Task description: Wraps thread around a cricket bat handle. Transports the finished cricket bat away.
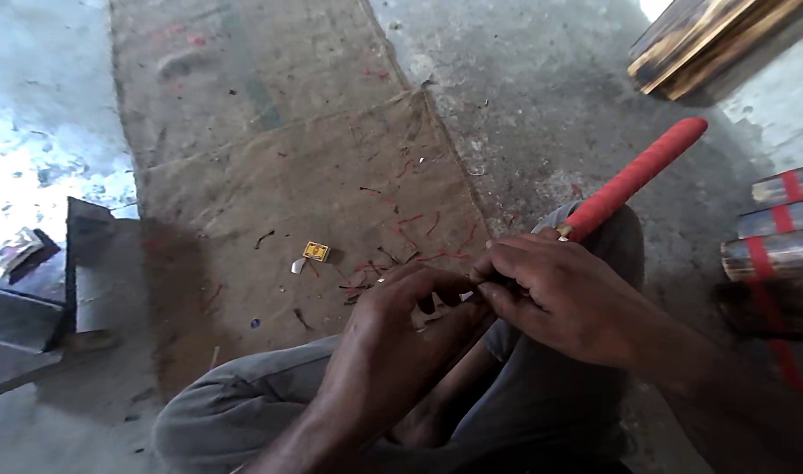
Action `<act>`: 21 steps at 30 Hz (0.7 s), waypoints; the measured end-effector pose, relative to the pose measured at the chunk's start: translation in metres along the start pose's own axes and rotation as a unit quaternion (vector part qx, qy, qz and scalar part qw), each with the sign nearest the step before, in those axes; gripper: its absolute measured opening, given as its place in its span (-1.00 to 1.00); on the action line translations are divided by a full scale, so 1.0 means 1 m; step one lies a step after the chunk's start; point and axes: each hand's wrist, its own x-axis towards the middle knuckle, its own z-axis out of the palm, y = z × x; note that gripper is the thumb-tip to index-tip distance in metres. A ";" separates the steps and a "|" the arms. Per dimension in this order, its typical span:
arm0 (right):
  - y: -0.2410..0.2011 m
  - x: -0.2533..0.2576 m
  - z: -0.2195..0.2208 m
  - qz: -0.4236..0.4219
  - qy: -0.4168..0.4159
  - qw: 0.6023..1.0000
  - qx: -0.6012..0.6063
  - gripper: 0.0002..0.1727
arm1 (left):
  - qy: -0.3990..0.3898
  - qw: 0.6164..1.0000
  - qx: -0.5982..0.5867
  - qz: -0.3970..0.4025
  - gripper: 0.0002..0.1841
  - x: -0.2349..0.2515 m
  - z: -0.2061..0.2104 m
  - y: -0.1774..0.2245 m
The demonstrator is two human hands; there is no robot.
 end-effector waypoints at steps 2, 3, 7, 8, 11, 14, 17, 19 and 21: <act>0.000 0.000 0.001 0.004 0.007 1.000 0.001 -0.78 | 0.010 1.000 0.007 0.001 -0.83 0.001 0.003 0.000; 0.000 -0.001 0.001 0.007 0.009 1.000 0.001 -0.78 | 0.018 1.000 0.023 0.000 -0.85 0.002 0.004 -0.001; 0.000 0.000 0.002 0.008 0.011 1.000 0.002 -0.80 | 0.026 0.998 0.049 -0.034 -0.92 0.003 0.007 0.001; 0.001 -0.001 0.001 0.007 0.010 1.000 0.008 -0.81 | 0.019 0.998 0.042 -0.048 -0.93 0.002 0.007 0.002; 0.005 -0.002 -0.004 0.002 -0.008 0.998 0.068 -0.84 | -0.019 0.996 -0.069 -0.053 -0.95 -0.001 0.006 0.006; 0.012 -0.004 -0.012 -0.012 -0.031 0.981 0.191 -0.83 | -0.057 0.977 -0.206 0.016 -0.91 -0.003 0.009 0.003; 0.019 -0.009 -0.015 -0.022 0.014 0.949 0.313 -0.74 | -0.053 0.972 -0.219 0.074 -0.88 -0.003 0.013 -0.004; 0.027 -0.012 -0.016 -0.021 0.068 0.927 0.369 -0.74 | -0.043 0.973 -0.208 0.090 -0.88 -0.003 0.012 -0.006; 0.033 -0.017 -0.018 -0.038 0.092 0.940 0.328 -0.74 | -0.037 0.975 -0.192 0.102 -0.87 -0.004 0.013 -0.006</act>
